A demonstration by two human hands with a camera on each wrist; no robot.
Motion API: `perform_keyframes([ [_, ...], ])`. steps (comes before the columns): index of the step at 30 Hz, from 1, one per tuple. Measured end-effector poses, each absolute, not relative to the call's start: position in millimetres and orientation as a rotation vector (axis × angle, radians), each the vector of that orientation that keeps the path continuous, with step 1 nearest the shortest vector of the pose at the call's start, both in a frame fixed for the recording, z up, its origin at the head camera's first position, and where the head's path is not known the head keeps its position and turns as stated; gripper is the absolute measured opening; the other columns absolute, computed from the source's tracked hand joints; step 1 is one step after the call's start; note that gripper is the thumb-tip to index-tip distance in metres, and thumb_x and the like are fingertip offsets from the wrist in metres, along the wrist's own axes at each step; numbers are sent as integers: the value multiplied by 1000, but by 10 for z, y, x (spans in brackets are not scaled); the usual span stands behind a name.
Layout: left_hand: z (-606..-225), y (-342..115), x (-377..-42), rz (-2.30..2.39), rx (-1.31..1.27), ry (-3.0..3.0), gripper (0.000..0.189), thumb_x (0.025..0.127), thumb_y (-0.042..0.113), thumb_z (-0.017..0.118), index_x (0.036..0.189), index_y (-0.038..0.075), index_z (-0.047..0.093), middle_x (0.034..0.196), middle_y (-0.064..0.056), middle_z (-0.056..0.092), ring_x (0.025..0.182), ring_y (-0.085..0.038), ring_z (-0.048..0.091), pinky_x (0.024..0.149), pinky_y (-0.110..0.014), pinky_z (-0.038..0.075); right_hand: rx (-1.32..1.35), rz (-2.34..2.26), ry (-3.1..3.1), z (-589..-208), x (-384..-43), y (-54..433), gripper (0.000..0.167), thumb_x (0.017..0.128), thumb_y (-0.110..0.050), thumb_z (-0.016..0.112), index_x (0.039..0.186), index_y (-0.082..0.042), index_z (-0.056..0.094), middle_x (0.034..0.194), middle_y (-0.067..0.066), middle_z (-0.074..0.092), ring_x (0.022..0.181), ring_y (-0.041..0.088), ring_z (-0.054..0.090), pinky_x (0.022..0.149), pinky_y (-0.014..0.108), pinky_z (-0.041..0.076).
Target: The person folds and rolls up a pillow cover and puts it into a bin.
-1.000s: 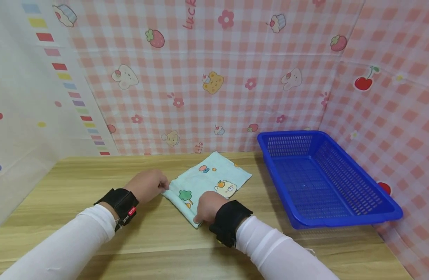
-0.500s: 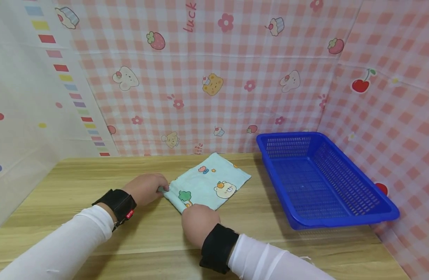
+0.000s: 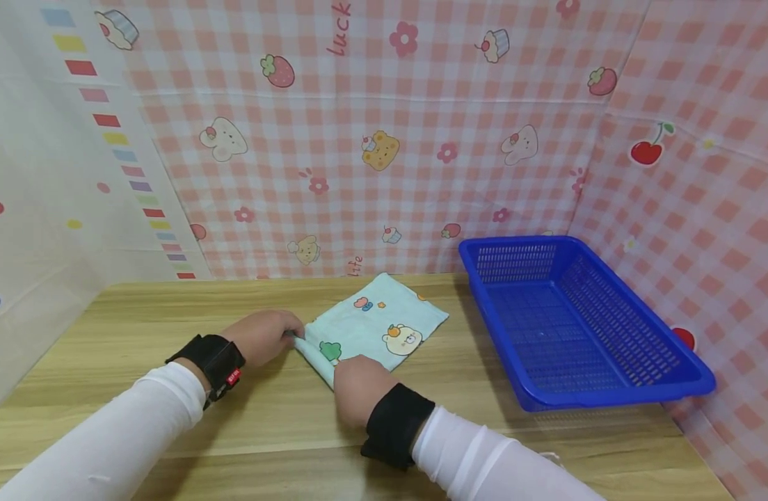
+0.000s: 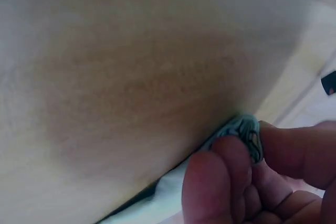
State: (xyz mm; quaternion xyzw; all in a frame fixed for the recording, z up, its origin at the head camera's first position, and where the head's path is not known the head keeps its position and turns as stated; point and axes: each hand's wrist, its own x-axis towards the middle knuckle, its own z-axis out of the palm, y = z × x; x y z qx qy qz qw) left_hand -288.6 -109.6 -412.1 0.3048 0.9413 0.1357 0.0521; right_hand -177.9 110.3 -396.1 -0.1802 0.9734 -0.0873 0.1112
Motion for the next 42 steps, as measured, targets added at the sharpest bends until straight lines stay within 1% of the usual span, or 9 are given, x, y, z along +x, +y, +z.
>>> perform_keyframes([
  [7,-4193,-1122,-3001,515,865,2815,15,104,9,62,105,16,75,107,-1,74,98,-16,64,95,-42,55,-350,-553,2675,-3967,-1990,1265,7,96,-12,74,90,-8,74,75,-1,65,68,13,56,67,27,46],
  [11,-4154,-1080,-3005,516,850,2810,16,106,11,59,106,15,75,108,-2,74,99,-17,65,96,-43,54,-191,-722,2535,-3916,-2042,1331,10,96,-11,75,87,-8,72,72,3,69,63,14,63,64,26,52],
  [16,-4041,-956,-2948,504,766,2821,17,106,13,58,105,12,75,108,-4,74,95,-19,63,95,-42,54,-93,-757,2471,-3891,-2101,1388,14,96,-14,76,84,-9,71,72,3,67,64,15,64,63,27,56],
  [21,-4001,-838,-2912,475,710,2881,14,103,11,63,97,12,76,97,-2,74,81,-17,60,79,-36,53,-64,-699,2489,-3877,-2120,1419,22,95,-20,78,79,-10,68,64,2,61,61,17,57,61,27,45],
  [24,-4036,-808,-2906,507,686,2928,13,100,10,67,89,15,73,90,0,71,76,-17,59,72,-33,50,-91,-709,2546,-3876,-2081,1401,22,93,-18,80,78,-10,65,66,1,58,61,17,53,59,27,40],
  [29,-4152,-849,-2885,445,788,3000,16,94,2,71,90,16,79,96,1,75,85,-16,65,79,-36,57,-338,-571,2785,-3945,-1914,1272,12,93,-6,74,83,-9,67,74,-1,59,67,15,52,63,28,44],
  [32,-4178,-904,-2867,346,865,2983,26,89,-6,69,98,14,82,107,-3,76,94,-18,69,87,-39,60,-476,-321,2947,-3985,-1774,1171,7,95,-6,68,89,-9,69,75,-1,61,67,13,52,66,29,51],
  [34,-4170,-926,-2852,304,894,2963,31,87,-9,68,100,14,82,111,-5,76,97,-20,70,89,-40,60,-506,-176,3012,-3993,-1689,1110,8,97,-8,66,90,-10,68,76,0,61,67,12,53,63,32,54],
  [42,-4131,-912,-2839,255,894,2939,28,90,-9,69,103,14,80,113,-5,76,100,-20,69,93,-41,59,-526,-43,3048,-3995,-1598,1036,10,96,-11,70,86,-11,67,78,2,62,66,12,57,54,36,56],
])
